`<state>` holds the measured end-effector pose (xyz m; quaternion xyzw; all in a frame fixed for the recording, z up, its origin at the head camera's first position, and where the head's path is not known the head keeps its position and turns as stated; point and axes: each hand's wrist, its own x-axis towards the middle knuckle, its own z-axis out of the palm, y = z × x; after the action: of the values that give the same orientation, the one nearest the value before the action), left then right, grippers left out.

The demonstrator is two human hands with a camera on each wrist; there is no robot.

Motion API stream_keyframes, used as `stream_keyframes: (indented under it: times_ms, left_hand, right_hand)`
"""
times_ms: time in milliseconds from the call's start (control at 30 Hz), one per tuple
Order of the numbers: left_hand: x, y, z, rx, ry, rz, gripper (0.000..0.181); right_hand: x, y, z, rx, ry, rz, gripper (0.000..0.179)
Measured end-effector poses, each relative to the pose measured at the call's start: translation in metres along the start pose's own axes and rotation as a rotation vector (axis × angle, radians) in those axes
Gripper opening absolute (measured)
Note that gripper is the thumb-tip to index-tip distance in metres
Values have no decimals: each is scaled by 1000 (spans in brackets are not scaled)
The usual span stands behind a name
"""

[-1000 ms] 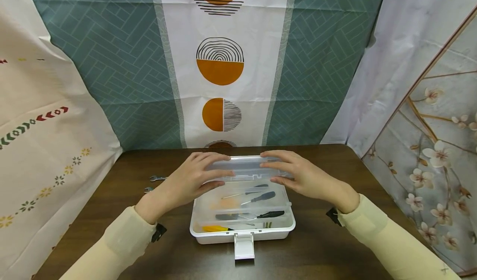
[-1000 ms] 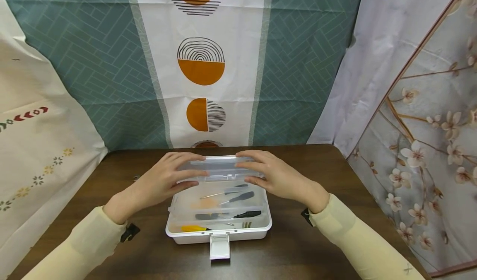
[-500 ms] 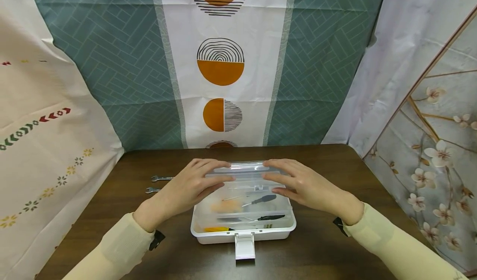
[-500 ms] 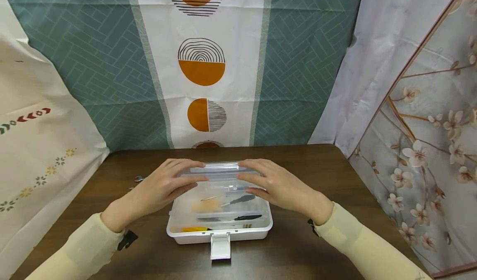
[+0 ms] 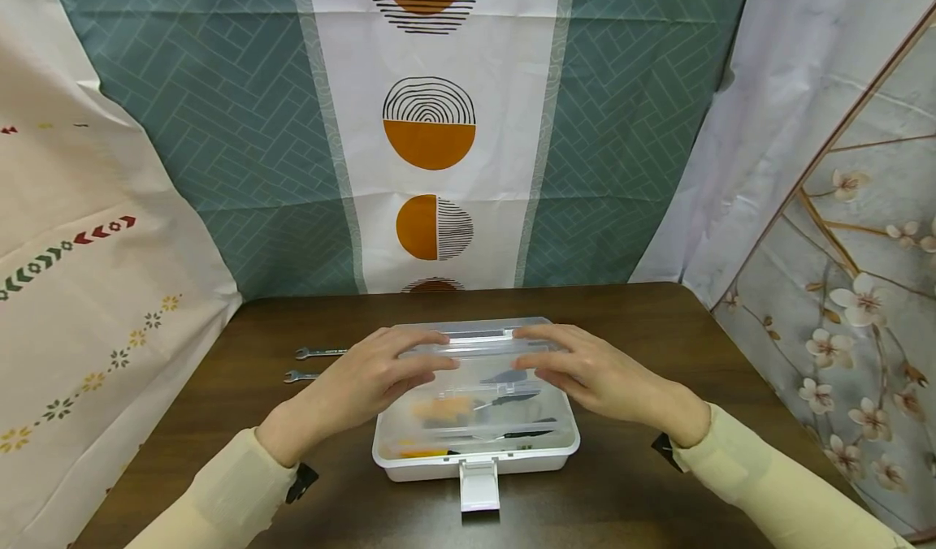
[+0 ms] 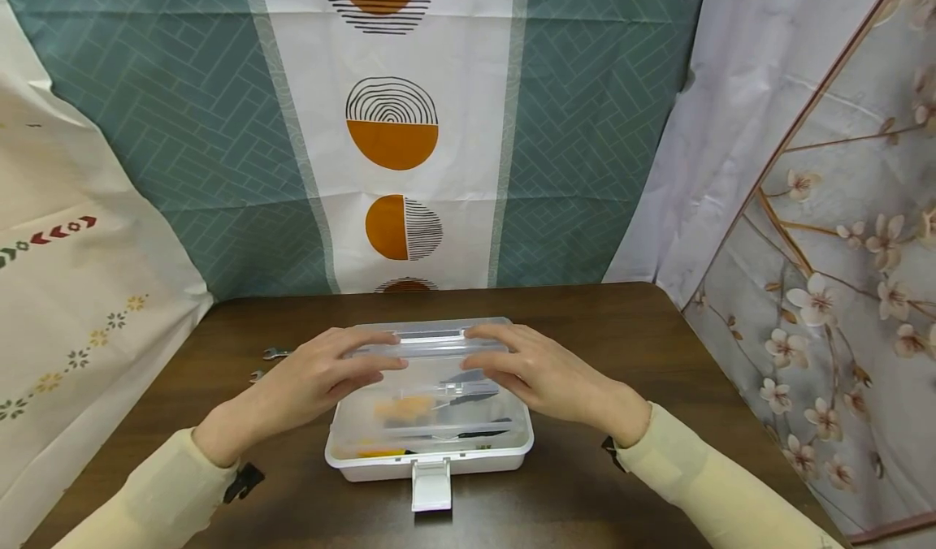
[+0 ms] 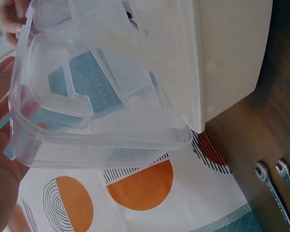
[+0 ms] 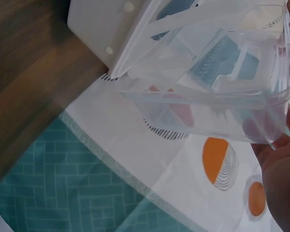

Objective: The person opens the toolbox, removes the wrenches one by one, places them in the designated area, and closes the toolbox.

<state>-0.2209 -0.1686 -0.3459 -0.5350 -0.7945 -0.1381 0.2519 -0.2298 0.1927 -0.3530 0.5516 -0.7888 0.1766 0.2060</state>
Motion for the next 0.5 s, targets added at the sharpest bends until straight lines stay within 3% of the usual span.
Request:
stream_keyframes:
  times_ms: [167, 500]
  left_hand:
    - [-2, 4, 2, 3, 2, 29, 55]
    - [-10, 16, 9, 24, -1, 54, 57]
  right_hand:
    - [-3, -1, 3, 24, -10, 9, 58]
    - [-11, -10, 11, 26, -11, -21, 62]
